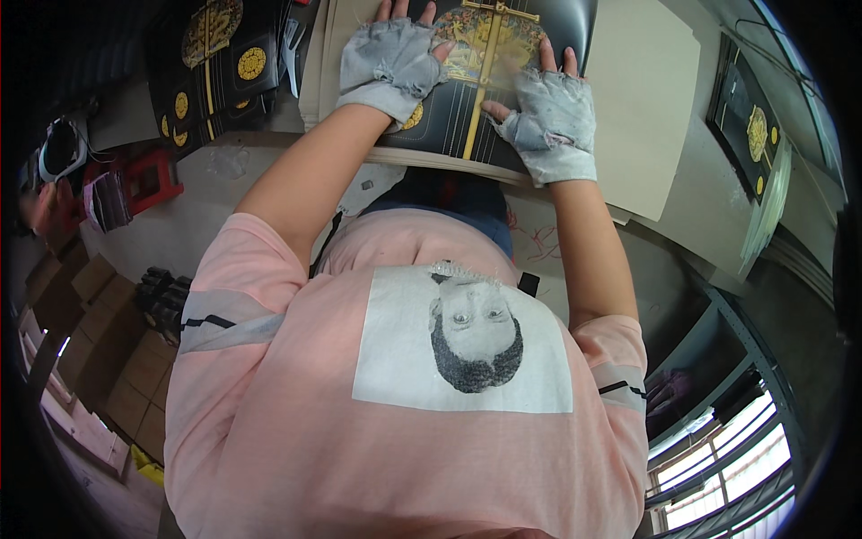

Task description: Manually folding and assembling decorative cardboard packaging for printed products.

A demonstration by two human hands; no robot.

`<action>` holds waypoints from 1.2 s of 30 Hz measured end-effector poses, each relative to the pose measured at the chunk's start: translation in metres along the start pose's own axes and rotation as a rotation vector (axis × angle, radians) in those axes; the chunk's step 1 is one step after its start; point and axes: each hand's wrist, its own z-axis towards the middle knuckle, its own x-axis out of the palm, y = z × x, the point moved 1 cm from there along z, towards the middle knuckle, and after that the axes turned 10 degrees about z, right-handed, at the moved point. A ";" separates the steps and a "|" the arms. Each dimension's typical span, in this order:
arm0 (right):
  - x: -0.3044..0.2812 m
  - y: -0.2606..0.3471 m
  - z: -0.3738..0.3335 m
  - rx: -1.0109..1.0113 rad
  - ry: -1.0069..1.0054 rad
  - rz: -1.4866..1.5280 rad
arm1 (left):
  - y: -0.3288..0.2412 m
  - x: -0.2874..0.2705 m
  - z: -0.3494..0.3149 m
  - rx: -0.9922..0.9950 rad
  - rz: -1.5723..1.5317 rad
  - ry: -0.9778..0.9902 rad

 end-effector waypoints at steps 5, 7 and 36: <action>0.002 -0.003 0.000 0.009 0.018 0.028 | -0.003 -0.019 0.001 0.002 0.004 0.061; 0.003 -0.004 0.000 0.013 0.017 0.029 | -0.004 -0.008 0.001 -0.004 -0.018 0.112; -0.034 -0.122 0.248 0.012 0.315 0.073 | -0.006 0.012 -0.003 0.594 -0.146 0.096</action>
